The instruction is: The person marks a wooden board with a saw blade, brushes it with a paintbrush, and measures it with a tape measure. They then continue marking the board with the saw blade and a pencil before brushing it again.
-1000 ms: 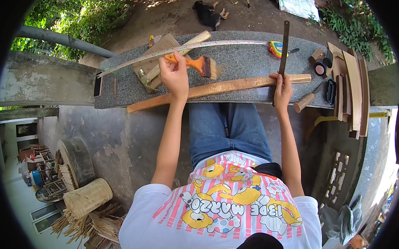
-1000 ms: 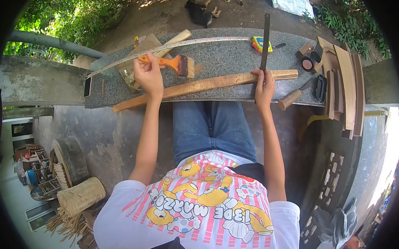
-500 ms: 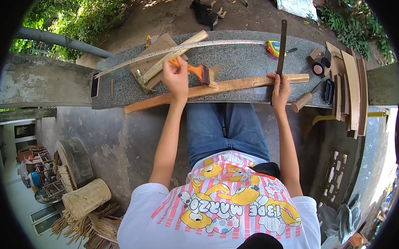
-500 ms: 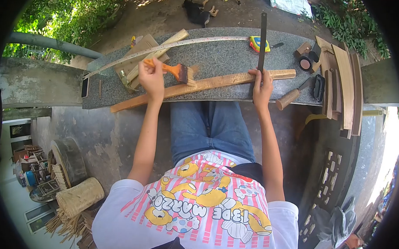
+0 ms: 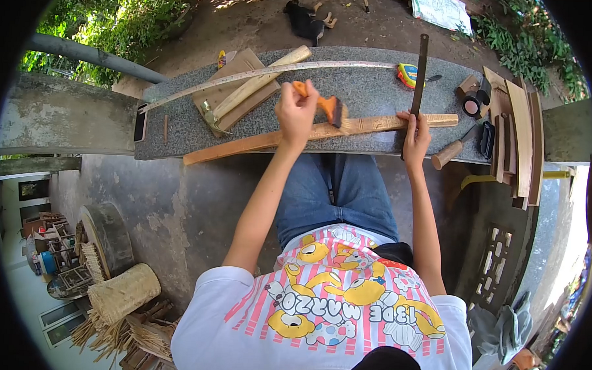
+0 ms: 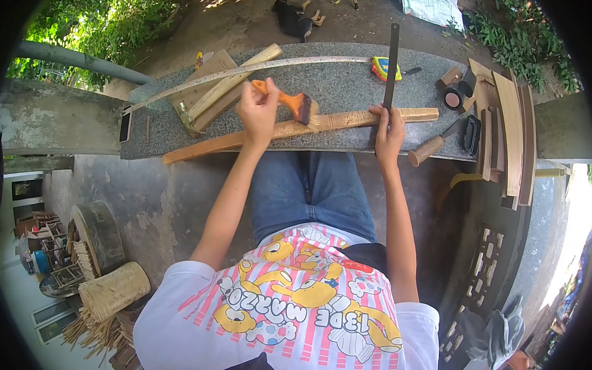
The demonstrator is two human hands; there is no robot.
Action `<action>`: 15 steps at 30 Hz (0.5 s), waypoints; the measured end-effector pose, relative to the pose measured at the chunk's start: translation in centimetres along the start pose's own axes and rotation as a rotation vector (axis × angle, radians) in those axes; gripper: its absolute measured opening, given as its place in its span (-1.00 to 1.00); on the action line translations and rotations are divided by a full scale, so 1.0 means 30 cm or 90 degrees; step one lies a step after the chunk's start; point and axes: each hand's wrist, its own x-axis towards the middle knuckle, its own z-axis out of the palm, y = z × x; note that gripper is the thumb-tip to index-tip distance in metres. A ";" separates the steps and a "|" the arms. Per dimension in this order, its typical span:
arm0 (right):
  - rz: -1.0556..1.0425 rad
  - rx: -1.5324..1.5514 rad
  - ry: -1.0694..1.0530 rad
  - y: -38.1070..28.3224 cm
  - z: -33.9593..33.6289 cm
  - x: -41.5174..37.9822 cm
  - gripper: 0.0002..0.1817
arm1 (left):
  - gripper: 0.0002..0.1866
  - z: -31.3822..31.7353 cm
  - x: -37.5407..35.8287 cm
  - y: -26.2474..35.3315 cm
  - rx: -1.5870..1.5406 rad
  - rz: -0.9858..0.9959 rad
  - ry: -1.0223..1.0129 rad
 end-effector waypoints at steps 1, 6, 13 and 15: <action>0.000 0.005 -0.003 -0.001 0.003 0.000 -0.77 | -0.75 -0.070 0.014 -0.002 0.014 -0.016 0.013; -0.017 -0.023 0.000 -0.003 0.000 -0.001 -0.78 | -0.82 -0.399 0.099 0.002 0.001 -0.034 0.139; -0.014 -0.020 0.004 -0.013 0.001 -0.002 -0.78 | -0.84 -0.479 0.241 -0.006 -0.084 -0.019 -0.029; -0.005 -0.021 -0.011 -0.016 -0.004 -0.001 -0.78 | -0.81 -0.431 0.267 0.005 -0.089 -0.041 -0.127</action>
